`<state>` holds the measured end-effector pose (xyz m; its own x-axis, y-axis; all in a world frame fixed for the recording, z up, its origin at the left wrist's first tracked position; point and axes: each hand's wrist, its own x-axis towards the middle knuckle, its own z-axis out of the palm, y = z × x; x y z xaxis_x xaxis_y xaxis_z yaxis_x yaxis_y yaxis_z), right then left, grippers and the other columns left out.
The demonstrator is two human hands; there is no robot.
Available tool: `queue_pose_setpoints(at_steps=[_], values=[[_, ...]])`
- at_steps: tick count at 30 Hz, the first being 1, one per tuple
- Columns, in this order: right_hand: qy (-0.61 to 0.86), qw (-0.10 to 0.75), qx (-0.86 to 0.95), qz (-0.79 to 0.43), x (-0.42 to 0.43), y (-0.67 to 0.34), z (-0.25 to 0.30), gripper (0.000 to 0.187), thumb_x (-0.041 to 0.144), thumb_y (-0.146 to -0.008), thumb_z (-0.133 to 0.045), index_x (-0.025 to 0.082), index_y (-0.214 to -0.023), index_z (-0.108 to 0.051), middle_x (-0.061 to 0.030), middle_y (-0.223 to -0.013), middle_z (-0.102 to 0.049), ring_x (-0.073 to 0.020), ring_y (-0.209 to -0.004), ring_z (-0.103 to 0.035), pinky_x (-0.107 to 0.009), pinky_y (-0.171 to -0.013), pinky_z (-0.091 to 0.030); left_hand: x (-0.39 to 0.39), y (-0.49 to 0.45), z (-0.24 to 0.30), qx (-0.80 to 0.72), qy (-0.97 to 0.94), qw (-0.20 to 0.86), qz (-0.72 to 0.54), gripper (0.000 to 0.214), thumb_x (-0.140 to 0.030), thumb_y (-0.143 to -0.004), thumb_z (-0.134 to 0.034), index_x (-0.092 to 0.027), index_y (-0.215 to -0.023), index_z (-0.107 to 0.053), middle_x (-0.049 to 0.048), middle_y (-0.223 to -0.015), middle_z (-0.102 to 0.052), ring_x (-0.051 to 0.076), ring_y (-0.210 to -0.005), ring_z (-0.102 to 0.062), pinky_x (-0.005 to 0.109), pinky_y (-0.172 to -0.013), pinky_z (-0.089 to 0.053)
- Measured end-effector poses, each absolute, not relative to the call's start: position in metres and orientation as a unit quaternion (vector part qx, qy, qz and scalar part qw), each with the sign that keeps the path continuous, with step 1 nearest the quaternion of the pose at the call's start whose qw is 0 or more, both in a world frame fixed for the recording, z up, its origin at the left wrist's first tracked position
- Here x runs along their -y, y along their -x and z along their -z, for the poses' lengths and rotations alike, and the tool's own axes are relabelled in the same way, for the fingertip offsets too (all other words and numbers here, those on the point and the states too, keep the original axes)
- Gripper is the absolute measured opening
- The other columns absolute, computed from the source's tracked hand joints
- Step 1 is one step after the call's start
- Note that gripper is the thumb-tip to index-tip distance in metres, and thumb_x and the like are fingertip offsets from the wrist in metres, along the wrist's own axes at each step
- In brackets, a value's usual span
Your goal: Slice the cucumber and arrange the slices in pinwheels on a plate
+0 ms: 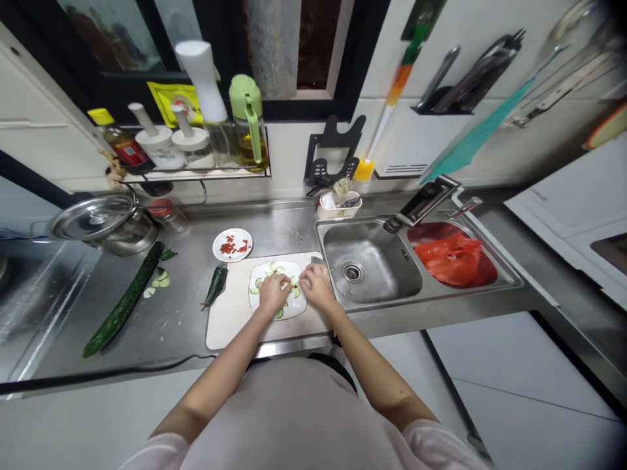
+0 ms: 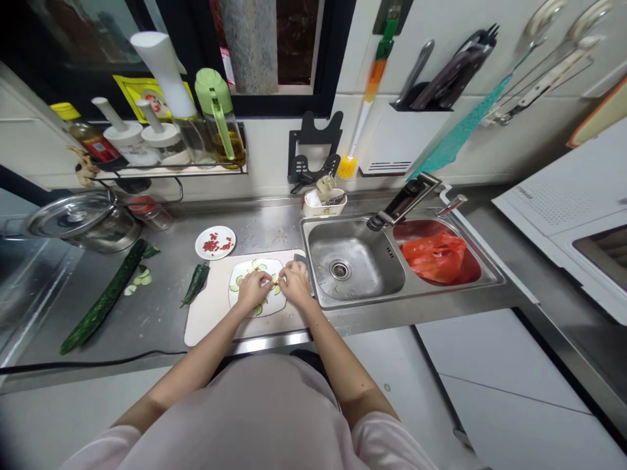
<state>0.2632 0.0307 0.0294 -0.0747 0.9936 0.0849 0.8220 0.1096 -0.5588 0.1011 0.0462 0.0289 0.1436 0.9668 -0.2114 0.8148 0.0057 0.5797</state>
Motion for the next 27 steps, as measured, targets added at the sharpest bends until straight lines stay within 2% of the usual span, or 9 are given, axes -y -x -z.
queue_pose_setpoints(at_steps=[5, 14, 20, 27], values=[[0.647, 0.29, 0.681, -0.182, -0.018, -0.269, -0.033, 0.015, 0.029, -0.085, -0.055, 0.022, -0.086, -0.068, -0.0085, -0.111, -0.056, -0.0266, -0.113, -0.041, -0.043, -0.1, -0.036, -0.045, -0.076, -0.036, -0.661, -0.668, 0.297, -0.169, 0.018, -0.035, -0.081, -0.061, -0.025, -0.094, -0.071, 0.0046, -0.096, -0.068, 0.023, -0.097, -0.058, 0.035, -0.085, -0.036], [0.629, 0.326, 0.679, -0.194, -0.001, -0.267, -0.031, 0.02, 0.033, -0.086, -0.051, 0.022, -0.084, -0.067, -0.0093, -0.103, -0.059, -0.0271, -0.108, -0.047, -0.046, -0.099, -0.037, -0.108, 0.024, -0.056, -0.762, -0.577, 0.204, -0.212, 0.021, -0.034, -0.082, -0.058, -0.025, -0.096, -0.071, 0.0065, -0.104, -0.071, 0.025, -0.101, -0.059, 0.037, -0.088, -0.036], [0.63, 0.338, 0.673, -0.19, -0.001, -0.267, -0.028, 0.021, 0.036, -0.085, -0.051, 0.022, -0.081, -0.067, -0.0086, -0.101, -0.06, -0.0269, -0.106, -0.047, -0.046, -0.096, -0.038, -0.145, 0.066, -0.051, -0.818, -0.543, 0.151, -0.12, 0.025, -0.033, -0.083, -0.053, -0.026, -0.099, -0.072, 0.0094, -0.108, -0.071, 0.029, -0.107, -0.059, 0.041, -0.09, -0.038], [0.638, 0.339, 0.666, -0.187, 0.0, -0.269, -0.025, 0.022, 0.037, -0.084, -0.052, 0.022, -0.081, -0.069, -0.0086, -0.101, -0.061, -0.0266, -0.107, -0.048, -0.045, -0.096, -0.038, -0.165, 0.054, -0.041, -0.799, -0.586, 0.133, -0.017, 0.022, -0.033, -0.08, -0.056, -0.026, -0.091, -0.074, 0.0099, -0.11, -0.07, 0.03, -0.107, -0.059, 0.045, -0.093, -0.036]])
